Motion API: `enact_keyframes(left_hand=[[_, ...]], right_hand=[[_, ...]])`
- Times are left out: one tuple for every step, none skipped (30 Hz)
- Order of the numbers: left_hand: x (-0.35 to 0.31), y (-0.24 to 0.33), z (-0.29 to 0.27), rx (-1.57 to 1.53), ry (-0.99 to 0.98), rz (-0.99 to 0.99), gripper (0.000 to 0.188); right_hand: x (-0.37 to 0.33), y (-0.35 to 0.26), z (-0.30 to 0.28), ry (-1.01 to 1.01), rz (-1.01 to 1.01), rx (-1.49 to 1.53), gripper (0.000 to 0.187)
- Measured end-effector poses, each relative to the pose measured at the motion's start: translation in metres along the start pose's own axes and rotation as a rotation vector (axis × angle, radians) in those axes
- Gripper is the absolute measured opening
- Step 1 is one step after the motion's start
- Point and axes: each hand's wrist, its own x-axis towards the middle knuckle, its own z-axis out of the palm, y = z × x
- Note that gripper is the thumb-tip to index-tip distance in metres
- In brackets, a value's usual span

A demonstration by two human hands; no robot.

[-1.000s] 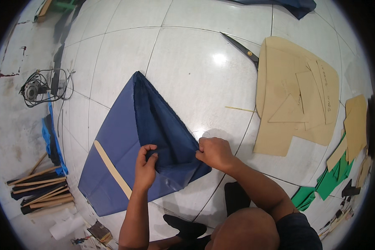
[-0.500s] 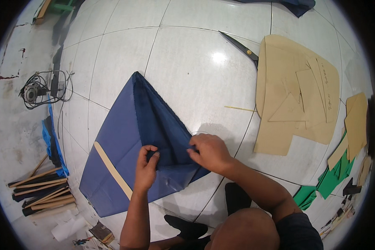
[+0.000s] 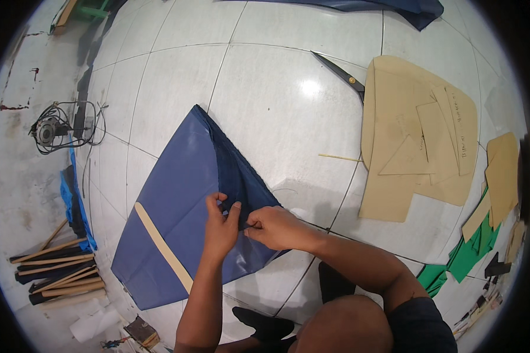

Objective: The person traces cardboard templates onto blue fabric with a marking tool, unpacks pattern pieces from a plastic bag, and positions another template on the fabric to trace its outline before handling the layers of fabric by hand.

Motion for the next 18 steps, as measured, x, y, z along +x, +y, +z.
enact_keyframes(left_hand=[[0.001, 0.003, 0.001, -0.001, -0.001, 0.0, 0.039], [0.001, 0.009, 0.002, 0.066, 0.005, 0.004, 0.04], [0.002, 0.012, 0.002, 0.134, 0.012, 0.008, 0.041], [0.003, 0.012, 0.001, 0.134, 0.016, 0.007, 0.041], [0.004, 0.011, -0.001, 0.131, 0.014, 0.006, 0.042], [0.005, 0.009, -0.001, 0.126, 0.005, 0.004, 0.043], [0.007, 0.008, -0.001, 0.124, 0.003, 0.003, 0.043], [0.009, 0.006, -0.003, 0.113, -0.024, -0.018, 0.044], [0.01, 0.006, -0.004, 0.102, -0.052, -0.039, 0.045], [0.011, 0.006, -0.004, 0.102, -0.05, -0.039, 0.045], [0.011, 0.007, -0.004, 0.035, -0.067, -0.073, 0.045], [0.012, 0.007, -0.003, -0.033, -0.085, -0.107, 0.045], [0.012, 0.006, -0.005, -0.032, -0.082, -0.108, 0.045], [0.013, 0.002, -0.005, -0.071, -0.088, -0.124, 0.045], [0.014, -0.001, -0.005, -0.111, -0.096, -0.138, 0.045], [0.015, -0.006, -0.005, -0.111, -0.093, -0.14, 0.045], [0.016, -0.011, -0.006, -0.04, -0.086, -0.087, 0.046], [0.016, -0.014, -0.007, 0.031, -0.079, -0.034, 0.046]], right_hand=[[0.001, 0.004, 0.001, -0.003, 0.032, 0.086, 0.031], [0.004, 0.011, 0.003, -0.003, 0.033, 0.086, 0.031], [0.009, 0.02, 0.007, -0.013, 0.041, 0.162, 0.03], [0.014, 0.026, 0.01, -0.024, 0.047, 0.236, 0.03], [0.018, 0.031, 0.011, -0.027, 0.044, 0.236, 0.03], [0.02, 0.037, 0.01, -0.085, 0.119, 0.31, 0.033], [0.021, 0.042, 0.01, -0.143, 0.194, 0.385, 0.037], [0.023, 0.047, 0.013, -0.145, 0.194, 0.385, 0.037], [0.024, 0.052, 0.016, -0.125, 0.174, 0.443, 0.04], [0.026, 0.057, 0.019, -0.104, 0.154, 0.5, 0.042], [0.027, 0.064, 0.021, -0.105, 0.154, 0.5, 0.042], [0.027, 0.071, 0.024, -0.083, 0.177, 0.472, 0.043], [0.027, 0.071, 0.025, -0.065, 0.197, 0.445, 0.043], [0.026, 0.07, 0.026, -0.067, 0.196, 0.445, 0.043], [0.024, 0.07, 0.026, -0.026, 0.218, 0.441, 0.044], [0.021, 0.067, 0.026, 0.015, 0.241, 0.436, 0.045], [0.019, 0.066, 0.027, 0.013, 0.24, 0.437, 0.045], [0.017, 0.066, 0.027, 0.05, 0.23, 0.427, 0.043]])
